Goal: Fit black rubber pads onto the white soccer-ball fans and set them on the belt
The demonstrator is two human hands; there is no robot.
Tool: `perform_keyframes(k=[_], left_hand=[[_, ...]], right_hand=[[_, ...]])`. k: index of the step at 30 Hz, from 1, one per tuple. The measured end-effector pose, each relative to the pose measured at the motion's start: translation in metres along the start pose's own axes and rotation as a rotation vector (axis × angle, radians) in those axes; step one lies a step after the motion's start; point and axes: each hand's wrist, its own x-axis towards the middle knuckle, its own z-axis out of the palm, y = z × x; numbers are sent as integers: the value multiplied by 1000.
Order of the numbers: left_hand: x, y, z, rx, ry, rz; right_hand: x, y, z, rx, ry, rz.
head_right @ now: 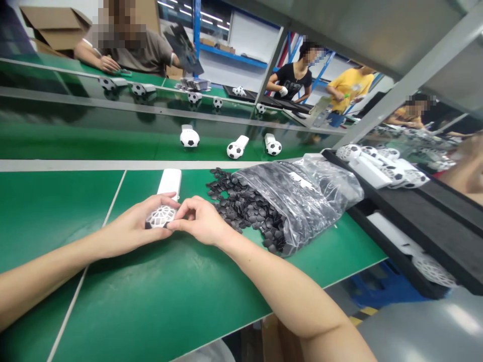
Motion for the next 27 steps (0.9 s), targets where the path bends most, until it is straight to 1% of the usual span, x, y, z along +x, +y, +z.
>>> perform_keyframes(k=[3, 4, 5, 6, 7, 8, 9, 10, 12, 14, 15, 17, 18, 20, 24, 25, 27], left_hand=[[0, 1, 1, -1, 4, 2], [-1, 2, 2, 2, -7, -2], [-1, 3, 2, 9, -22, -9], [-1, 5, 2, 18, -36, -17], [-2, 6, 2, 29, -46, -25], [-2, 6, 2, 41, -52, -29], [-2, 7, 2, 50, -54, -27], [-2, 6, 3, 56, -55, -16], [-1, 5, 3, 64, -57, 34], [-1, 3, 2, 94, -29, 75], [-1, 3, 1, 114, 2, 69], [-1, 1, -2, 133, 57, 7], [-1, 1, -5, 128, 64, -30], [-1, 0, -12, 106, 14, -65], [0, -5, -27, 88, -137, -49], [0, -6, -31, 88, -151, -53], [1, -7, -36, 116, -140, -90]], right_hand=[[7, 0, -6, -19, -30, -25], [11, 1, -11, -49, -12, -46], [15, 3, -17, -118, 45, -73], [18, 5, -25, -229, 133, -97], [22, 8, -32, -377, 235, -112], [24, 10, -39, -542, 304, -106], [26, 13, -45, -691, 327, -81], [27, 15, -50, -806, 306, -45], [25, 17, -54, -926, 221, 24], [22, 17, -54, -950, 190, 67], [20, 16, -53, -949, 194, 85], [17, 15, -53, -949, 192, 120], [16, 15, -54, -944, 186, 132], [16, 15, -56, -930, 171, 143], [16, 15, -62, -878, 128, 147], [16, 15, -62, -859, 117, 146], [16, 14, -63, -823, 97, 142]])
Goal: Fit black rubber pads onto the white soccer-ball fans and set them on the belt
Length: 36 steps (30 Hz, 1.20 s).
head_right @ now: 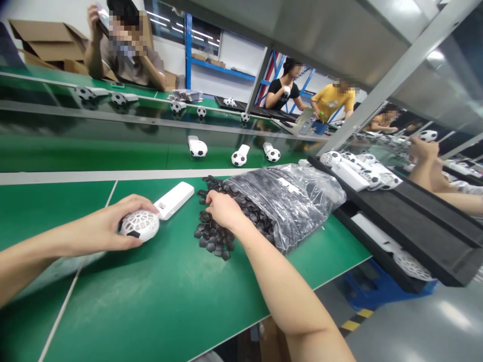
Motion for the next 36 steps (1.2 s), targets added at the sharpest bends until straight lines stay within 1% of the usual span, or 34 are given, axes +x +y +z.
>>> perform_keyframes(k=[2, 4, 6, 9, 11, 13, 16, 19, 22, 24, 26, 28, 30, 33, 36], left_hand=[[0, 1, -4, 43, 11, -64], [0, 3, -8, 74, -7, -106], [-1, 4, -12, 79, -32, -106], [-2, 1, -18, 53, -55, -84], [-2, -1, -20, 18, -81, -60], [-3, -3, -21, -3, -97, -33], [-3, -4, -20, -5, -89, -1], [-3, -4, -19, -3, -84, 19], [-3, -4, -19, 12, -75, 36], [-4, -6, -19, 24, -65, 41], [-4, -7, -18, 32, -57, 42], [-4, -8, -15, 34, -33, 48], [-3, -7, -10, 26, 1, 46], [-1, -6, -3, 4, 33, 11], [1, -6, 3, -8, 70, 3]], right_hand=[[-1, -1, -1, 23, -10, -20], [-3, -5, -1, 64, -11, -71], [-7, -11, 0, 181, -6, -140], [-13, -25, 5, 414, -62, -208], [-15, -37, 8, 465, -92, -249], [-15, -48, 10, 438, -69, -327], [-11, -60, 11, 355, -26, -464], [-7, -65, 13, 287, -35, -570], [-8, -67, 12, 218, -32, -638], [-10, -68, 9, 180, -12, -634], [-12, -70, 6, 174, 11, -596], [-13, -71, 5, 226, 34, -570], [-14, -72, 8, 326, 57, -559], [-12, -74, 19, 499, 0, -506], [-10, -76, 29, 569, -62, -477]])
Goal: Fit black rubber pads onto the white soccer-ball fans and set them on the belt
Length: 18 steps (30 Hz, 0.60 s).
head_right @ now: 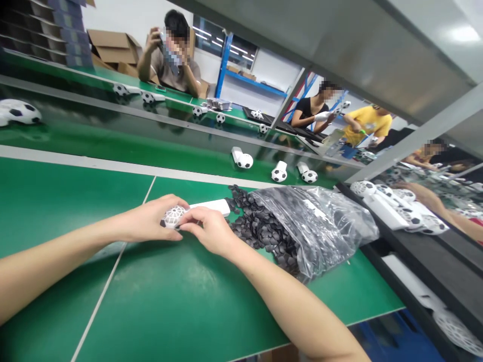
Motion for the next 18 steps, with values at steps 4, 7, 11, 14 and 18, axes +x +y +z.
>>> perform_keyframes(k=[4, 7, 11, 14, 18], left_hand=[[1, -2, 6, -15, 63, 27], [0, -2, 9, -19, 101, 26], [-2, 1, 13, 6, 144, 30], [-5, 6, 16, 12, 163, 39], [-1, 2, 7, -37, 137, 9]], right_hand=[[4, 5, 4, -24, 43, -18], [7, 11, 3, -34, 61, -14], [8, 17, 1, -93, 10, 6], [8, 13, 2, -133, -19, 23], [21, 15, -14, -23, -49, 73]])
